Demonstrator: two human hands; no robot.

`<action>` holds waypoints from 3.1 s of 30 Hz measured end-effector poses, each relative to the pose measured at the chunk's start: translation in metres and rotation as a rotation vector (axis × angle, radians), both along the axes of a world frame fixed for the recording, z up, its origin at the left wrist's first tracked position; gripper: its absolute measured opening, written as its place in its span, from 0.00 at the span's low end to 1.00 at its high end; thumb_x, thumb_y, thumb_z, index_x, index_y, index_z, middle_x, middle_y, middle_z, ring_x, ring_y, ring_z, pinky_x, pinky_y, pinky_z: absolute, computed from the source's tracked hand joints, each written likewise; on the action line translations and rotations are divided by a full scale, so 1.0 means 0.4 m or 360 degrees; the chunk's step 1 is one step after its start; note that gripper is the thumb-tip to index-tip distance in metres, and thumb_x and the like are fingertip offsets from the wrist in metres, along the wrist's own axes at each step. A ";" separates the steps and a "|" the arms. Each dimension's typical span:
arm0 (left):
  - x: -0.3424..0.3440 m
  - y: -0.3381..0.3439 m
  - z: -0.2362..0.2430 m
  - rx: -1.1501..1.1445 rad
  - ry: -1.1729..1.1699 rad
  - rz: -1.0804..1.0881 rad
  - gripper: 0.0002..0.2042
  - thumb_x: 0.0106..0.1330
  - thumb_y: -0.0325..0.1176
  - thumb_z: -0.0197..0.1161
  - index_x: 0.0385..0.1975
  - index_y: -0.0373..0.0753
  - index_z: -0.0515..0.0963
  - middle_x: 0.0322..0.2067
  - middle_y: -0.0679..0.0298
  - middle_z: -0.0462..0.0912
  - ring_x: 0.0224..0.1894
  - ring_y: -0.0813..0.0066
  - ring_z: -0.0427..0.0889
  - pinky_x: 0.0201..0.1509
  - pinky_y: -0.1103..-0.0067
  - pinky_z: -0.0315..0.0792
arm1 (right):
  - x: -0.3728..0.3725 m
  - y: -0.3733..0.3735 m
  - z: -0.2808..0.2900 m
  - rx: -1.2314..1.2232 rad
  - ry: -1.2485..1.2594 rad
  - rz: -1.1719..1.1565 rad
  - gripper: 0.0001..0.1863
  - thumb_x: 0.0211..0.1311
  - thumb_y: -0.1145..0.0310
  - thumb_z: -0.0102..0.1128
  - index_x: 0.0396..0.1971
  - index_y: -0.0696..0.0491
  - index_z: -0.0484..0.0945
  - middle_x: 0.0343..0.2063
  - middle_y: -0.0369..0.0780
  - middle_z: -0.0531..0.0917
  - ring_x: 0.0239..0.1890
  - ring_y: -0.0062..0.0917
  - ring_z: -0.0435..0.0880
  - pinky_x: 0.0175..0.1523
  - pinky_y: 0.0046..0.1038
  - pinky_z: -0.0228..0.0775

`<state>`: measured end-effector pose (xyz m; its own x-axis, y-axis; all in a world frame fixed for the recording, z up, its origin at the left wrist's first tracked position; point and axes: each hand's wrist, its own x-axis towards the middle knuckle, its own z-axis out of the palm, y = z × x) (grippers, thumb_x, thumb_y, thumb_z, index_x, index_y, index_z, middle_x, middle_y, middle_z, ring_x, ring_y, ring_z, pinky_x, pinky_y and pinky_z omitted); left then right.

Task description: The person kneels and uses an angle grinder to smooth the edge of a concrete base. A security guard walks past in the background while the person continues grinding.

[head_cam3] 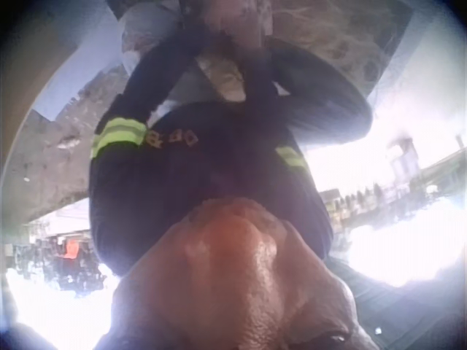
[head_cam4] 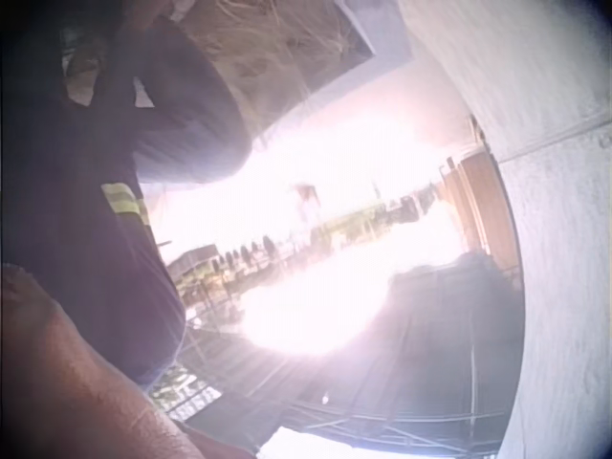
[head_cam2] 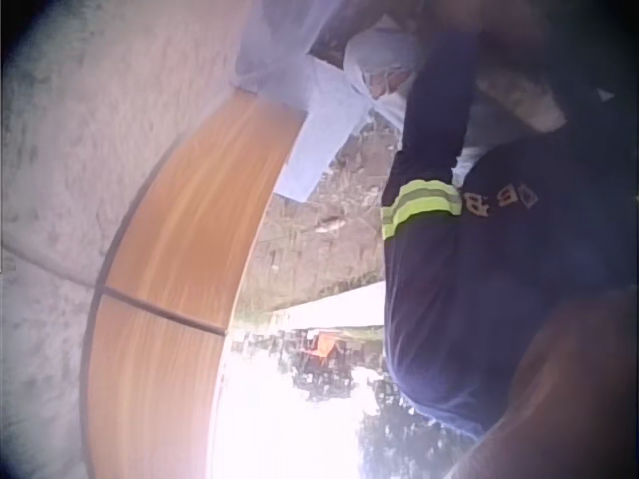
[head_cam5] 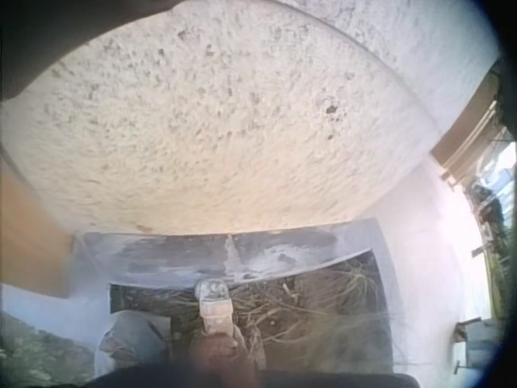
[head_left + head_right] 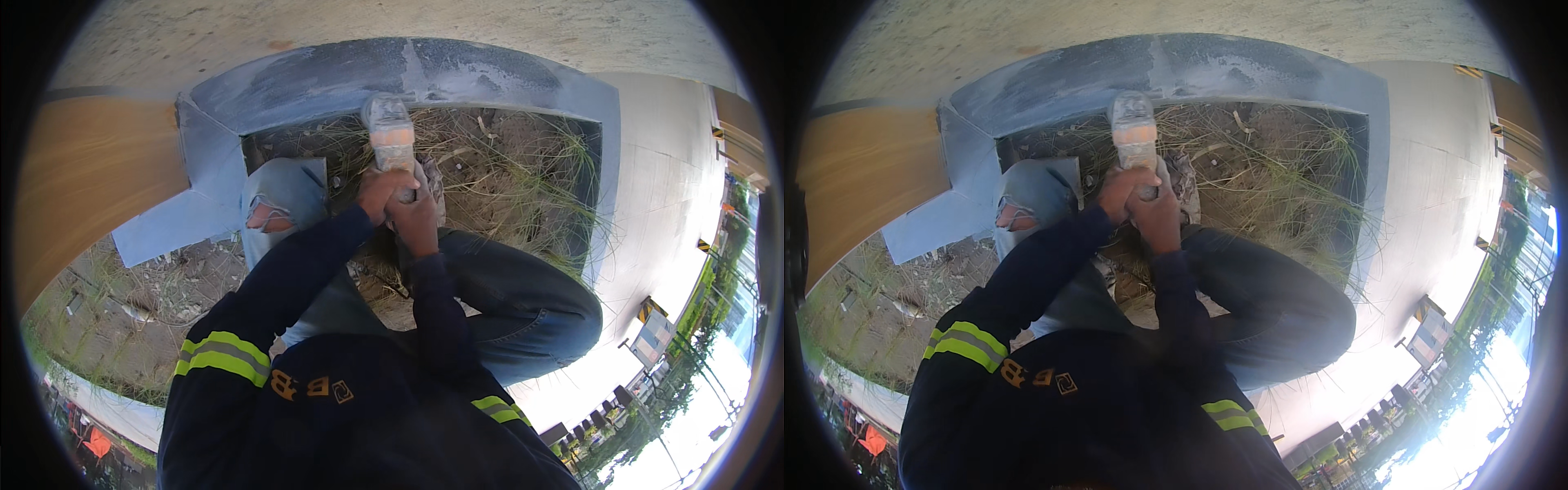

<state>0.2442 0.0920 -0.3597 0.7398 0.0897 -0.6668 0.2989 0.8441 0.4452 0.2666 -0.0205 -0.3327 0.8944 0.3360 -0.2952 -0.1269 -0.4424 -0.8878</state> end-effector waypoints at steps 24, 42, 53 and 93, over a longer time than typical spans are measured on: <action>-0.152 0.097 -0.031 0.0351 -0.0305 0.0227 0.17 0.54 0.27 0.71 0.45 0.37 0.82 0.39 0.61 0.85 0.39 0.69 0.86 0.45 0.70 0.82 | -0.062 0.134 0.044 -0.0198 0.0103 0.0300 0.45 0.52 0.57 0.71 0.72 0.51 0.67 0.47 0.54 0.86 0.52 0.50 0.86 0.55 0.40 0.78; -0.122 0.115 -0.025 0.0090 -0.0017 0.0294 0.13 0.62 0.28 0.66 0.46 0.34 0.82 0.39 0.60 0.86 0.41 0.70 0.87 0.46 0.73 0.81 | -0.039 0.146 0.041 -0.0053 0.0095 0.0339 0.43 0.53 0.62 0.72 0.71 0.57 0.68 0.49 0.53 0.86 0.51 0.42 0.87 0.56 0.38 0.76; 0.114 -0.064 0.017 0.0019 -0.0219 -0.0075 0.18 0.54 0.22 0.72 0.47 0.34 0.81 0.40 0.58 0.86 0.42 0.66 0.87 0.49 0.69 0.81 | 0.081 -0.060 0.006 -0.0078 -0.0066 -0.0134 0.36 0.58 0.65 0.69 0.66 0.61 0.70 0.50 0.51 0.85 0.50 0.37 0.86 0.55 0.35 0.76; 0.061 -0.035 -0.005 -0.0144 -0.0174 -0.0027 0.17 0.53 0.24 0.71 0.45 0.32 0.83 0.38 0.59 0.86 0.36 0.68 0.86 0.44 0.71 0.80 | 0.047 -0.019 0.047 -0.0207 -0.0007 -0.0078 0.42 0.57 0.61 0.68 0.72 0.58 0.66 0.53 0.56 0.84 0.55 0.40 0.87 0.55 0.36 0.78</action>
